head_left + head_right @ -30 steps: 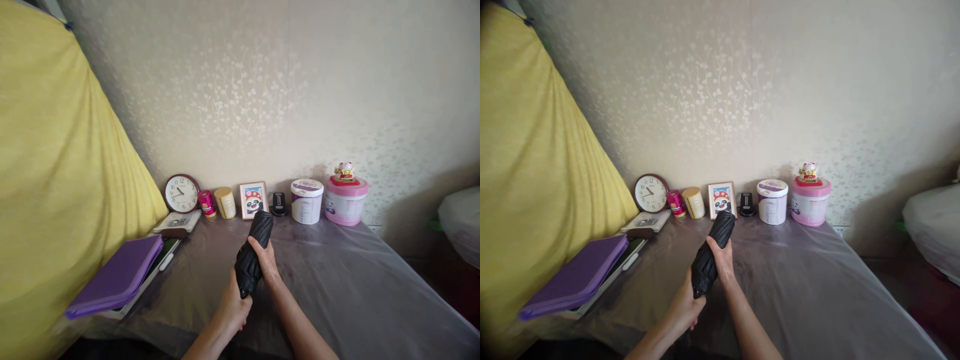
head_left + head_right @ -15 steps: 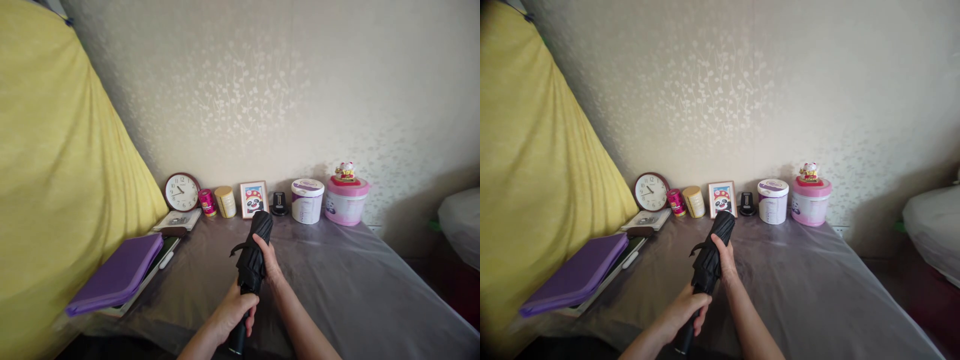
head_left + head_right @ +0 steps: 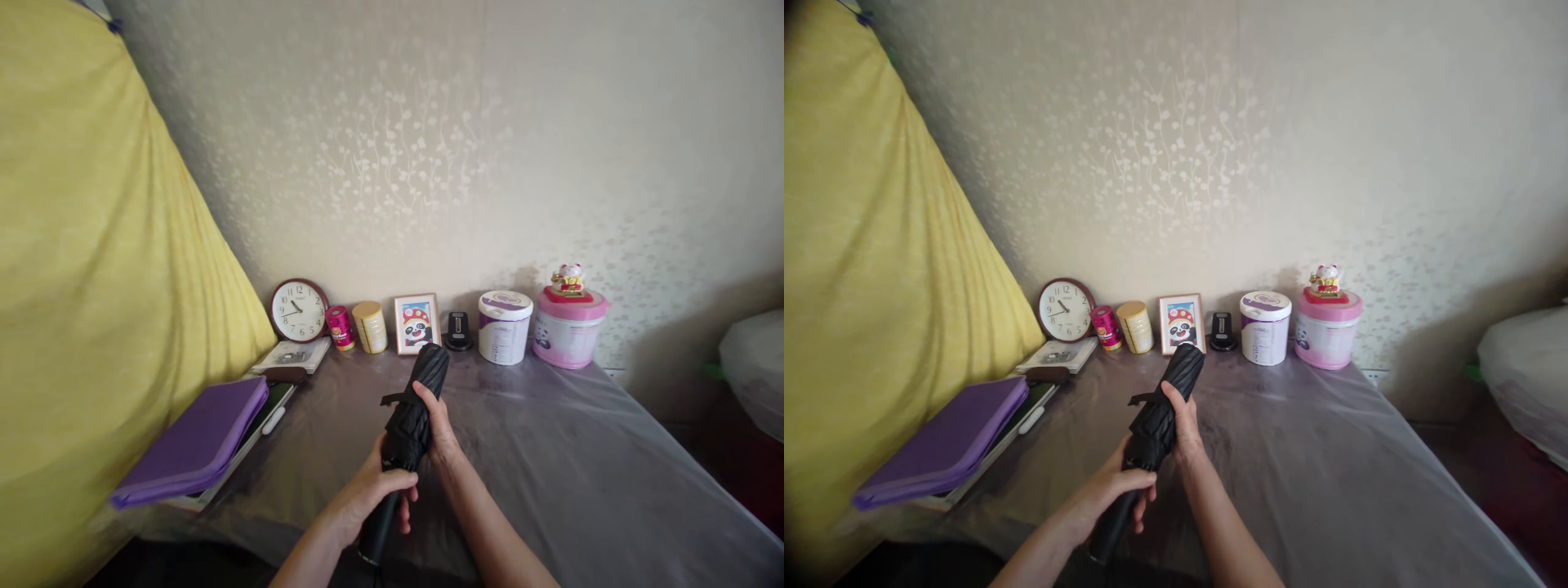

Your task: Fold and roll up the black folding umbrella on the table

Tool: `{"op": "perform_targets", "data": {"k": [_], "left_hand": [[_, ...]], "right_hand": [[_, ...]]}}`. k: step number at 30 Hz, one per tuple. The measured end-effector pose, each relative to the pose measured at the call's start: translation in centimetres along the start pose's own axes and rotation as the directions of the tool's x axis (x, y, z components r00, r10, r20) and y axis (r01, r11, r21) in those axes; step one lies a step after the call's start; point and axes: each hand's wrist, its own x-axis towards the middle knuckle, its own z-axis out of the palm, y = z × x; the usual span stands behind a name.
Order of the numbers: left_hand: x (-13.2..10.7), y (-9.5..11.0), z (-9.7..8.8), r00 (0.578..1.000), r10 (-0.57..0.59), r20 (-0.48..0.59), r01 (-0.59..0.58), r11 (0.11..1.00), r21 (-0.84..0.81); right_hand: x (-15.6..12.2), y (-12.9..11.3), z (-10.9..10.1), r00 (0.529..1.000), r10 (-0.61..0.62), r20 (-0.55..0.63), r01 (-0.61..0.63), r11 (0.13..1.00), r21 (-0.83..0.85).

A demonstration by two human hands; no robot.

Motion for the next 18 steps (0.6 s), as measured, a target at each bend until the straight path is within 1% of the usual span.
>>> {"op": "perform_targets", "data": {"k": [1,2,3,5,7,8,9,10,11,12,14,15,18], "left_hand": [[-0.2,0.2,0.0,0.999,-0.002,0.047,0.005,0.998,-0.064],[-0.2,0.3,0.1,0.998,-0.008,0.058,0.014,0.994,-0.105],[-0.2,0.2,0.3,0.999,-0.015,0.047,0.020,0.993,-0.114],[0.0,0.0,0.6,0.999,-0.019,-0.036,0.017,0.999,-0.046],[0.4,-0.4,0.8,0.986,-0.020,-0.165,0.040,0.992,0.121],[0.6,-0.6,0.7,0.971,-0.020,-0.238,0.075,0.972,0.222],[0.8,-0.8,0.6,0.951,-0.004,-0.310,0.110,0.939,0.325],[0.9,-0.9,0.3,0.927,0.037,-0.374,0.137,0.894,0.427],[1.0,-1.1,0.0,0.905,0.099,-0.414,0.148,0.839,0.524],[1.0,-1.2,-0.4,0.888,0.172,-0.427,0.145,0.775,0.615],[0.9,-1.4,-1.2,0.869,0.284,-0.406,0.144,0.639,0.755],[0.8,-1.4,-1.5,0.871,0.304,-0.387,0.153,0.581,0.800],[0.5,-1.4,-2.2,0.880,0.289,-0.377,0.226,0.444,0.867]], "right_hand": [[0.0,-0.1,0.0,1.000,0.023,0.019,-0.023,1.000,-0.002],[-0.1,-0.3,-0.1,0.999,0.037,0.030,-0.036,0.999,-0.012],[-0.1,-0.4,-0.1,0.998,0.038,0.040,-0.037,0.999,-0.030],[-0.2,-0.5,-0.1,0.999,0.000,0.046,0.004,0.996,-0.090],[-0.1,-0.5,0.0,0.996,-0.092,0.018,0.093,0.977,-0.191],[-0.1,-0.4,0.0,0.990,-0.143,-0.003,0.137,0.956,-0.259],[0.0,-0.3,0.1,0.981,-0.190,-0.022,0.172,0.927,-0.333],[0.1,-0.1,0.1,0.973,-0.230,-0.037,0.196,0.893,-0.406],[0.2,0.1,0.1,0.965,-0.257,-0.041,0.208,0.856,-0.474],[0.3,0.2,0.1,0.961,-0.273,-0.038,0.211,0.817,-0.536],[0.5,0.5,0.0,0.957,-0.291,-0.021,0.207,0.730,-0.651],[0.5,0.5,-0.1,0.954,-0.298,-0.014,0.202,0.679,-0.706],[0.4,0.6,-0.2,0.942,-0.334,0.024,0.201,0.508,-0.838]]}}
